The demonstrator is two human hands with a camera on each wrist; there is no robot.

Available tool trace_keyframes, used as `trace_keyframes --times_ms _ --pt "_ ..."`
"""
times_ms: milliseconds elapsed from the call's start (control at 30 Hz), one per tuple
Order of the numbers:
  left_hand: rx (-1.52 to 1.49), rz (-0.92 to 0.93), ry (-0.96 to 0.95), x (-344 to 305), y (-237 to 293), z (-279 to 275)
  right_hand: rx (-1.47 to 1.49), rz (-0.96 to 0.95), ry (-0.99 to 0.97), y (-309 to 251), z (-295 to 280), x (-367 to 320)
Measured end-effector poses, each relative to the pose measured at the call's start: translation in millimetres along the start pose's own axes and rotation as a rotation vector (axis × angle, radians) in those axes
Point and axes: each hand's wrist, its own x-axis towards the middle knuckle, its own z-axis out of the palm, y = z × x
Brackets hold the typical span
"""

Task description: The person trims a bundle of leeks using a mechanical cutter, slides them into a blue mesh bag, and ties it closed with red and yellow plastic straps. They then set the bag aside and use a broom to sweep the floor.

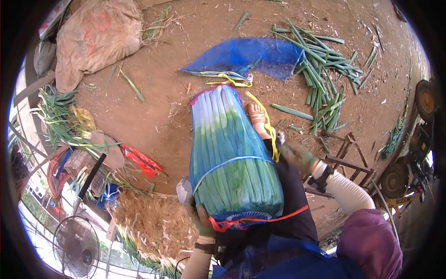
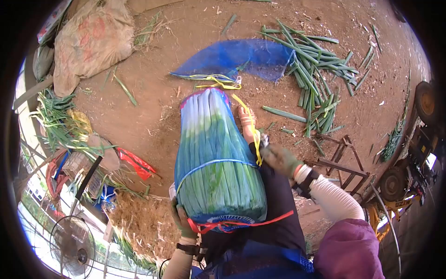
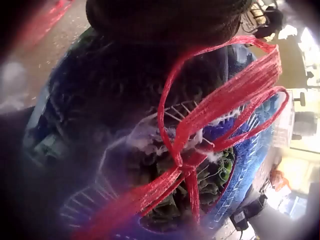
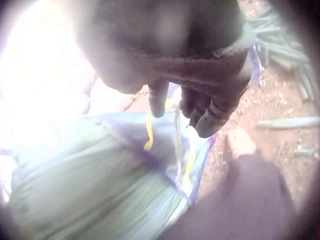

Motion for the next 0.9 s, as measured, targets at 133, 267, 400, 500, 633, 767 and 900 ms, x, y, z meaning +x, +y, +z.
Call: trace_keyframes --times_ms 133,267,400,500,633,767,900 --pt "0.166 0.04 -0.032 -8.6 -9.1 -4.9 -0.366 -0.343 0.039 -26.0 -25.9 114.3" --pt "0.203 -0.023 -0.039 -13.1 -13.1 -2.1 -0.589 -0.302 -0.174 -39.6 31.1 279.7" --pt "0.189 -0.077 -0.026 -6.8 -2.4 0.0 -0.865 -0.005 -0.416 -67.1 77.8 375.1" --pt "0.227 -0.066 -0.003 -6.8 -10.6 -1.8 -1.037 0.05 -0.436 -22.6 126.0 423.5" --pt "0.136 -0.085 0.017 -4.0 -8.6 0.2 -1.028 0.061 -0.397 -39.6 123.4 421.8" --pt "0.106 -0.061 0.007 5.0 -3.2 -4.5 -0.853 -0.143 -0.395 -38.7 97.8 386.1" --pt "0.052 -0.018 -0.031 7.4 9.7 -14.0 -0.377 -0.27 -0.176 -20.2 40.7 289.4"
